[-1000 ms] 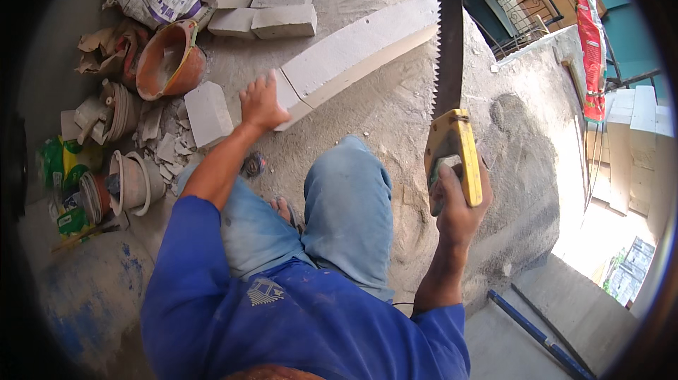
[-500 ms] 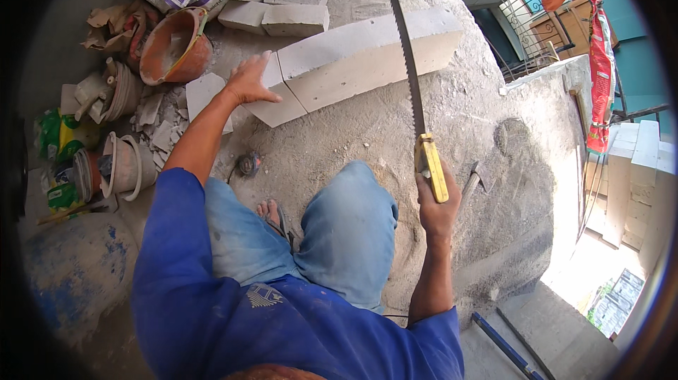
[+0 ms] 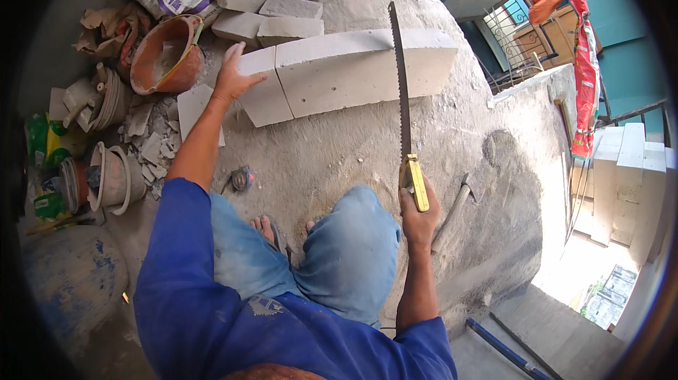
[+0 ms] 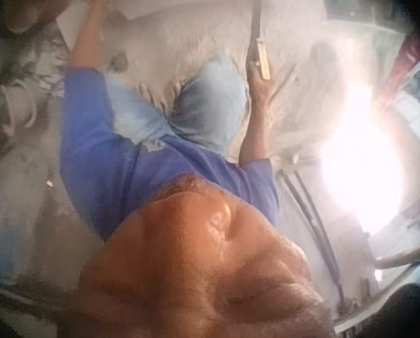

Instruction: The person sits on the floor and uses a hand saw to cut a white rectangular tile into smaller pieces. After sawing, the person uses a hammer to break the tile along the cut line and then measures the resulting pieces with a tape measure.

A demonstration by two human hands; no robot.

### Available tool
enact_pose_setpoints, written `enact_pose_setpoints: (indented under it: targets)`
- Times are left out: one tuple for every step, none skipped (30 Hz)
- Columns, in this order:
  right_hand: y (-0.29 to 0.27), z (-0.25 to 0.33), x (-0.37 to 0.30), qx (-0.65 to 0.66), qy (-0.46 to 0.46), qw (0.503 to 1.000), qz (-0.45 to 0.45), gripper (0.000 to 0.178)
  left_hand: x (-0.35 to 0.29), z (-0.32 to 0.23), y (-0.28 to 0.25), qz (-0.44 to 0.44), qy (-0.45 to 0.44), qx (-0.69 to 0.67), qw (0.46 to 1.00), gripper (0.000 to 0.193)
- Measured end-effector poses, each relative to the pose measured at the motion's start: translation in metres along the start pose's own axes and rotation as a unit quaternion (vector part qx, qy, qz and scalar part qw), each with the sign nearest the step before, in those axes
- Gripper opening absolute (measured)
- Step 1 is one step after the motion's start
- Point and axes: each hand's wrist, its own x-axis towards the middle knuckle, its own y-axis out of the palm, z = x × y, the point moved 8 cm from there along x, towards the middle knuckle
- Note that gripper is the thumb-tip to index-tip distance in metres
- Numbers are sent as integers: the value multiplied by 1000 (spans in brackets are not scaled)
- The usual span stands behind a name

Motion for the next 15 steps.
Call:
enact_pose_setpoints:
  targets:
    - [3, -7, 3, 8, 24, 1000, 4, 48, -5, 2, -7, -61, -7, -53, 997, 120]
    - [3, -14, 7, 30, 12, 999, -5, 46, -10, 12, 1, -51, -66, -179, 980, 115]
    - [8, -12, 9, 36, 30, 999, 1, 46, -19, 18, 9, -43, -125, -298, 945, 111]
    - [12, -6, 9, 40, 46, 998, 8, 45, -27, 26, 17, -34, -180, -413, 892, 107]
    - [16, -3, 11, 44, 62, 997, 13, 45, -32, 35, 22, -13, -200, -439, 876, 98]
    - [19, 2, 14, 35, 41, 999, 5, 45, -36, 46, 32, 11, -219, -467, 856, 90]
    - [23, 2, 17, 23, 43, 999, 7, 45, -39, 53, 42, 35, -237, -494, 836, 82]
    - [26, 1, 22, 11, 45, 999, 8, 46, -39, 61, 49, 37, -245, -502, 829, 83]
    - [30, 7, 25, -2, 47, 999, 11, 46, -40, 65, 55, 39, -254, -509, 821, 83]
    - [35, 14, 27, -6, 44, 999, 9, 46, -40, 70, 61, 41, -263, -516, 814, 84]
    - [42, 22, 29, -9, 42, 999, 7, 46, -38, 76, 64, 40, -272, -512, 814, 82]
    - [46, 29, 31, -12, 41, 999, 5, 46, -35, 80, 67, 42, -282, -506, 814, 79]
    - [48, 35, 36, -29, 18, 999, 4, 42, -34, 84, 69, 43, -292, -501, 814, 77]
    - [50, 39, 41, -45, -5, 999, 4, 37, -35, 87, 73, 41, -301, -508, 806, 76]
    - [52, 42, 45, -59, -27, 998, 2, 33, -34, 88, 77, 42, -308, -515, 799, 74]
